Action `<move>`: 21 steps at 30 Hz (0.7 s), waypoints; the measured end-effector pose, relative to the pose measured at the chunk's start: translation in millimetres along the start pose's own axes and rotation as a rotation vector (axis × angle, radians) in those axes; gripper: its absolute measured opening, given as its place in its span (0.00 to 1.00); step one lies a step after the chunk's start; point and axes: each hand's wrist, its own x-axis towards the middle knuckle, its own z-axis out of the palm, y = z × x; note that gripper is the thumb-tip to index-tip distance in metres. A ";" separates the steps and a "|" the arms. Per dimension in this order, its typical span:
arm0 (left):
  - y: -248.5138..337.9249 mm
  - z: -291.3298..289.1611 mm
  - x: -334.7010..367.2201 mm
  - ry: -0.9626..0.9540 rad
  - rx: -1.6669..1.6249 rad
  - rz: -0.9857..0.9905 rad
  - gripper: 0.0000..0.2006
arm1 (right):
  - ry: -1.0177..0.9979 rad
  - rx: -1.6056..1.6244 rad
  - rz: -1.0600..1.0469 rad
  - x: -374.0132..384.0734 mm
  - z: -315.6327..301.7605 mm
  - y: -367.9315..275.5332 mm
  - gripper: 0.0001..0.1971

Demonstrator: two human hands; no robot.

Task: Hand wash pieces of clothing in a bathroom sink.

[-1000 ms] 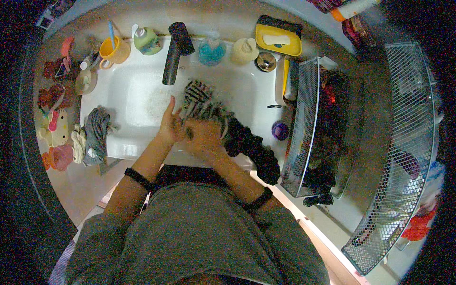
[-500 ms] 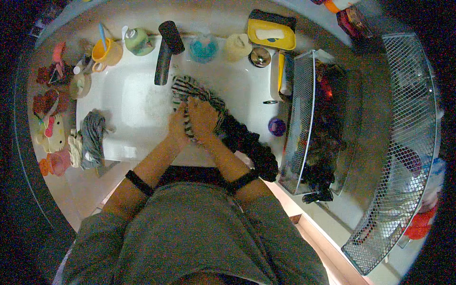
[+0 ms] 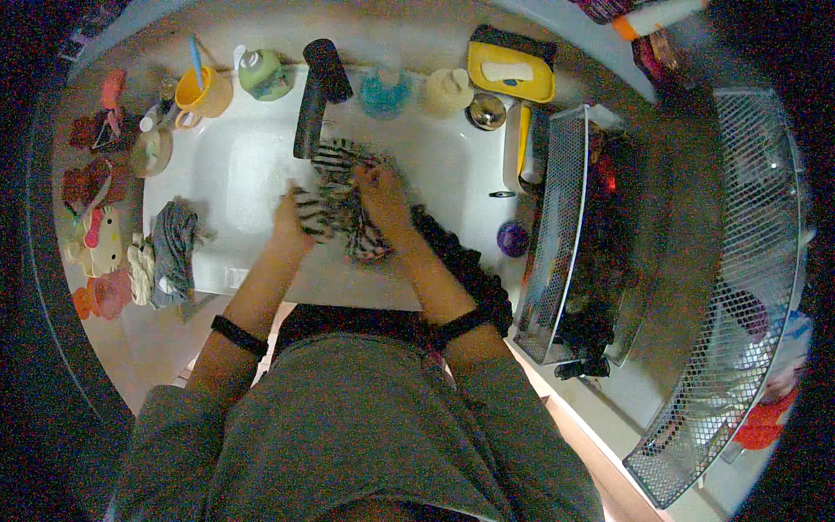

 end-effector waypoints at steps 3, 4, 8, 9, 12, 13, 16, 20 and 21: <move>39.4 -65.0 41.6 0.036 -0.295 0.296 0.32 | 0.226 -0.170 -0.126 9.6 -16.9 34.0 0.25; 47.8 -90.5 52.7 0.167 -0.217 0.443 0.32 | 0.268 -0.246 -0.127 2.1 -18.8 25.6 0.26; 45.3 -86.2 56.5 0.607 1.084 0.998 0.39 | 0.329 -0.432 -0.261 -16.6 -8.6 12.1 0.29; 37.8 -72.7 55.8 0.484 1.203 1.179 0.39 | 0.238 -0.577 -0.351 -15.0 1.1 7.8 0.30; 9.4 -38.7 61.0 0.167 1.697 1.317 0.39 | 0.096 -0.670 -0.417 1.6 19.8 -8.5 0.31; 0.6 -36.5 69.2 0.181 1.693 1.322 0.39 | 0.098 -0.670 -0.429 8.6 25.2 -8.4 0.31; -18.8 -35.3 104.5 0.039 1.677 1.379 0.35 | 0.027 -0.737 -0.476 27.1 46.7 14.3 0.32; -33.4 -47.3 141.6 0.074 1.741 1.334 0.28 | 0.076 -0.723 -0.494 38.2 61.4 30.3 0.26; -37.2 -50.4 148.1 0.097 1.763 1.336 0.27 | 0.023 -0.722 -0.448 40.8 65.0 32.9 0.24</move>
